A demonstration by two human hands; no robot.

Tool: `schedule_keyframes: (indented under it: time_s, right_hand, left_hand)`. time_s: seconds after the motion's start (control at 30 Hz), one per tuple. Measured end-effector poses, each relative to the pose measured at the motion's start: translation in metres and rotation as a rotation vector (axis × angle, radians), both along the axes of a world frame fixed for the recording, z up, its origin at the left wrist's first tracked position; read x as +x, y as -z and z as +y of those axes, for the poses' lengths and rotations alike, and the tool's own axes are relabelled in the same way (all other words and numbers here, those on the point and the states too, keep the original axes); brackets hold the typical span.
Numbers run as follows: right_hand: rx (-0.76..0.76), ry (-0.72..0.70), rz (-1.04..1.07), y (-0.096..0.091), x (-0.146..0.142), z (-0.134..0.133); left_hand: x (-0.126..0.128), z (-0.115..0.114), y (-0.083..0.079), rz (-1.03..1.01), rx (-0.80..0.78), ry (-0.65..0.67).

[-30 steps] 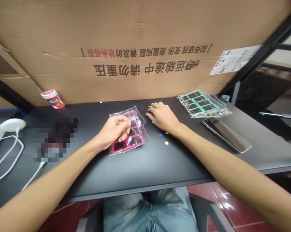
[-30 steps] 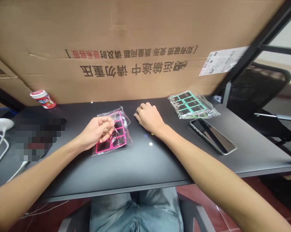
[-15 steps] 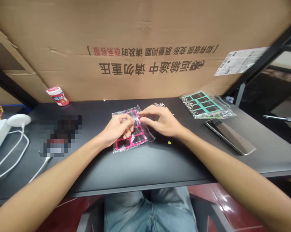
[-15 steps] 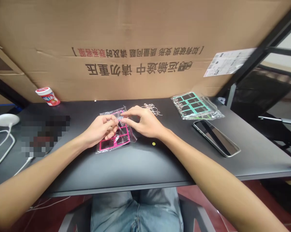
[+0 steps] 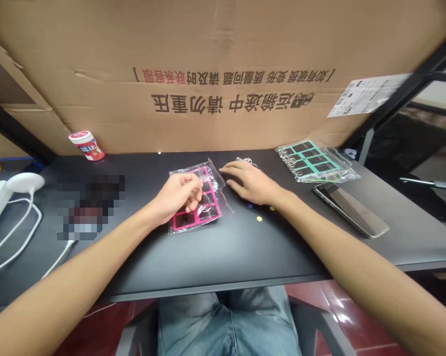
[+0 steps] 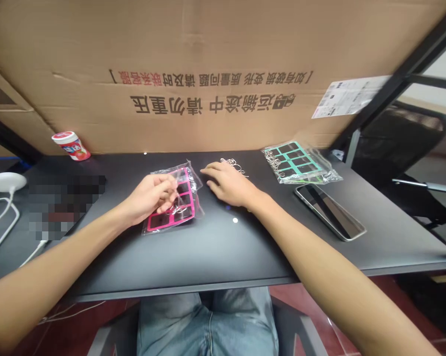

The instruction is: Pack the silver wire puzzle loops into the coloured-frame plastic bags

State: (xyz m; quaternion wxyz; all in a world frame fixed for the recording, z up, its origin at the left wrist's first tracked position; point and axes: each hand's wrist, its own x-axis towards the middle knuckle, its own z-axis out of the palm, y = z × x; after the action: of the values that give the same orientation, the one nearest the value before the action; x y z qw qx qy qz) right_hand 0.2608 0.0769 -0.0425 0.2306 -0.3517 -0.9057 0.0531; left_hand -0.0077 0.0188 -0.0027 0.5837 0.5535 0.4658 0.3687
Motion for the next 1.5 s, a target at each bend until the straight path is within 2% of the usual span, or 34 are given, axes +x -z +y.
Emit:
schedule_keyframes:
  time_s: [0.1, 0.2, 0.3, 0.47, 0.57, 0.63, 0.8, 0.93, 1.0, 1.07, 1.13, 1.2, 1.27, 1.33, 1.4, 1.5]
  right_hand:
    - [-0.007, -0.090, -0.046, 0.000, -0.013, -0.008]
    - [-0.021, -0.099, -0.067, -0.001, -0.024, -0.014]
    - [-0.018, -0.074, -0.083, -0.003, -0.034, -0.017]
    - [0.003, 0.042, -0.190, -0.014, -0.041, -0.020]
    - [0.007, 0.187, -0.276, -0.020, -0.033, -0.019]
    - [-0.022, 0.261, -0.259, -0.022, -0.024, -0.016]
    - [-0.172, 0.249, 0.024, -0.024, -0.004, -0.010]
    - [-0.171, 0.265, 0.559, -0.029, -0.012, -0.019]
    - [-0.215, 0.194, 0.721, -0.032, -0.024, -0.029]
    - [-0.277, 0.018, 0.653, -0.034, -0.034, -0.038]
    - [-0.253, -0.090, 0.539, -0.036, -0.035, -0.041]
    - [-0.116, -0.007, 0.513, -0.038, -0.023, -0.034]
    - [0.041, 0.189, 0.476, -0.037, 0.000, -0.020]
    - [0.094, 0.305, 0.290, -0.034, 0.026, -0.004]
    - [0.060, 0.341, 0.073, -0.029, 0.047, 0.011]
    - [-0.058, 0.341, -0.099, -0.021, 0.062, 0.022]
  left_hand:
    - [-0.011, 0.007, -0.010, -0.041, 0.012, -0.168]
    - [-0.023, 0.017, -0.017, -0.096, 0.029, -0.331]
    - [-0.027, 0.023, -0.015, -0.108, 0.003, -0.386]
    - [-0.017, 0.017, -0.002, -0.015, -0.047, -0.216]
    - [-0.013, 0.012, 0.002, 0.048, -0.065, -0.048]
    - [-0.012, 0.009, 0.003, 0.068, -0.072, 0.027]
    - [-0.011, 0.008, 0.003, 0.089, -0.076, 0.079]
    - [-0.007, 0.005, 0.006, 0.058, -0.054, 0.091]
    - [-0.004, 0.003, 0.007, 0.020, -0.042, 0.087]
    - [-0.001, 0.001, 0.006, -0.026, -0.034, 0.068]
    - [0.001, 0.000, 0.004, -0.063, -0.024, 0.028]
    - [0.001, 0.000, 0.001, -0.065, -0.001, -0.022]
    - [-0.001, 0.002, 0.000, -0.015, 0.037, -0.049]
    - [-0.005, 0.003, 0.000, 0.094, 0.100, -0.028]
    - [-0.009, 0.005, 0.003, 0.226, 0.171, 0.006]
    - [-0.010, 0.005, 0.006, 0.323, 0.201, 0.032]
